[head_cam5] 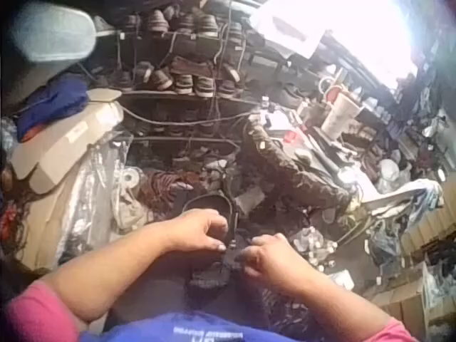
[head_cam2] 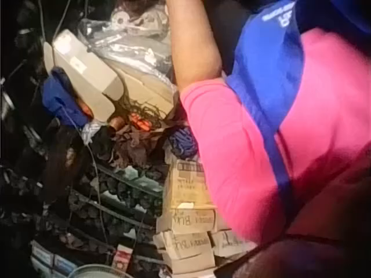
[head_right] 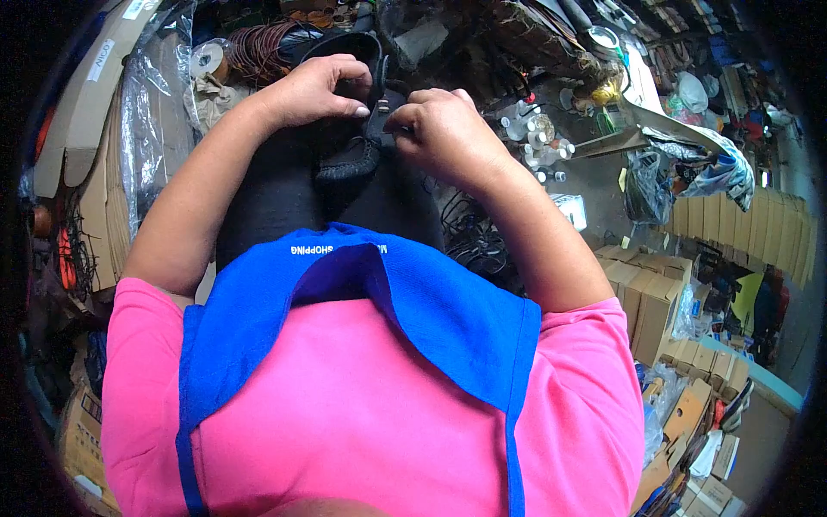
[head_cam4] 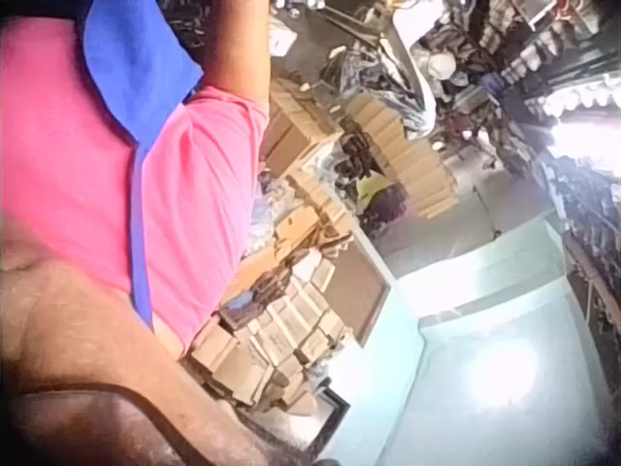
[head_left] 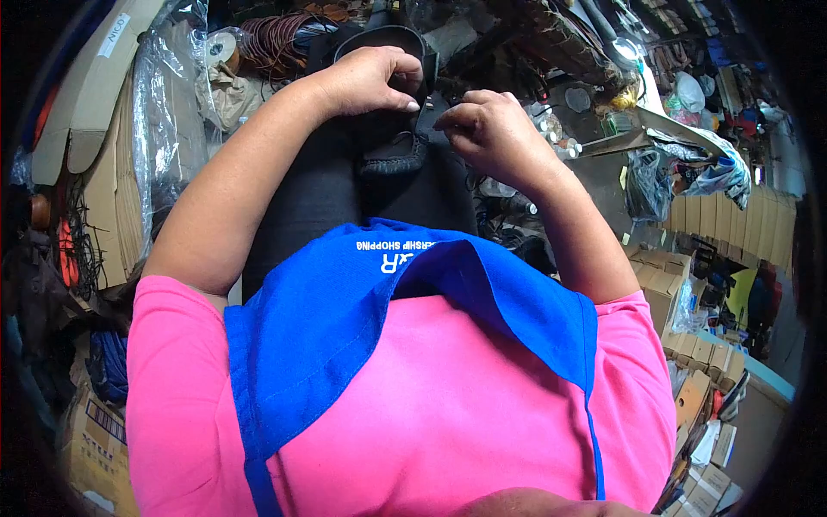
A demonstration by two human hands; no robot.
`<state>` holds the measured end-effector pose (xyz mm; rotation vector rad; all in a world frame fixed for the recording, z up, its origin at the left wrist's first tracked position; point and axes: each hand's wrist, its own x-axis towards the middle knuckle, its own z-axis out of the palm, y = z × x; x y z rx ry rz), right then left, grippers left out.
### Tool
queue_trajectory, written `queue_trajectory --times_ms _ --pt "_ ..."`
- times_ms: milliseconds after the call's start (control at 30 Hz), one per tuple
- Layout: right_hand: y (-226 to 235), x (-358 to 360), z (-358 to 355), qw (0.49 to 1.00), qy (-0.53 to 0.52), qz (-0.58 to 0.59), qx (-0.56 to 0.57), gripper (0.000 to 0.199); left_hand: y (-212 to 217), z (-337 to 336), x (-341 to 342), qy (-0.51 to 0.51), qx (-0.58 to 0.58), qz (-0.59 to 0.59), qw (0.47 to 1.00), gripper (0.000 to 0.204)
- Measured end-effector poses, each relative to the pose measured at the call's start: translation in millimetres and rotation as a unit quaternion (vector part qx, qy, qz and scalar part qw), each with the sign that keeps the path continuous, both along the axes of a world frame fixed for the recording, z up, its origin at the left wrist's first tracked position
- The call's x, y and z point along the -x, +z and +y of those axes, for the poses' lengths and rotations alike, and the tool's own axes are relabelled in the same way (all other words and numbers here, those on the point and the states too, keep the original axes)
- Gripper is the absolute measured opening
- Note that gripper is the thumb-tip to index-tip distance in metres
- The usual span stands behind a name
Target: Repairing or stitching a black shoe by hand.
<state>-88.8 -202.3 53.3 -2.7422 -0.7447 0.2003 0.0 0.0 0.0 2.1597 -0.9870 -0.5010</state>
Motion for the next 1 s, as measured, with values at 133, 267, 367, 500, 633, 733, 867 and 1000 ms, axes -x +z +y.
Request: queue_trajectory --times_ms 133,267,367,500,633,733,867,1000 --pt "-3 1 1 1.0 -0.015 0.012 -0.005 0.018 -3 2 2 -0.02 0.046 0.035 0.998 0.022" --pt "-4 2 3 1.0 -0.02 0.019 -0.012 0.017 -5 2 4 -0.022 0.061 0.034 0.997 0.016" --pt "-8 1 1 1.0 -0.012 0.016 -0.019 0.017 -6 1 4 -0.023 0.056 0.032 0.998 0.016" --pt "-6 2 2 0.999 -0.03 0.031 -0.014 0.017 -6 2 6 -0.018 0.061 0.039 0.997 0.017" --pt "-13 0 0 0.998 -0.017 0.036 -0.054 0.019 -5 2 5 -0.024 0.063 0.033 0.997 0.017" --pt "-18 -2 -5 0.986 -0.052 0.095 -0.129 0.018 -4 1 5 -0.024 0.061 0.041 0.997 0.016" --pt "-21 -5 -7 0.974 -0.079 0.137 -0.162 0.016 -7 -1 4 -0.023 0.055 0.034 0.998 0.017" --pt "-24 -11 -12 0.984 -0.024 0.115 -0.131 0.019 -8 0 5 -0.024 0.06 0.033 0.997 0.019"
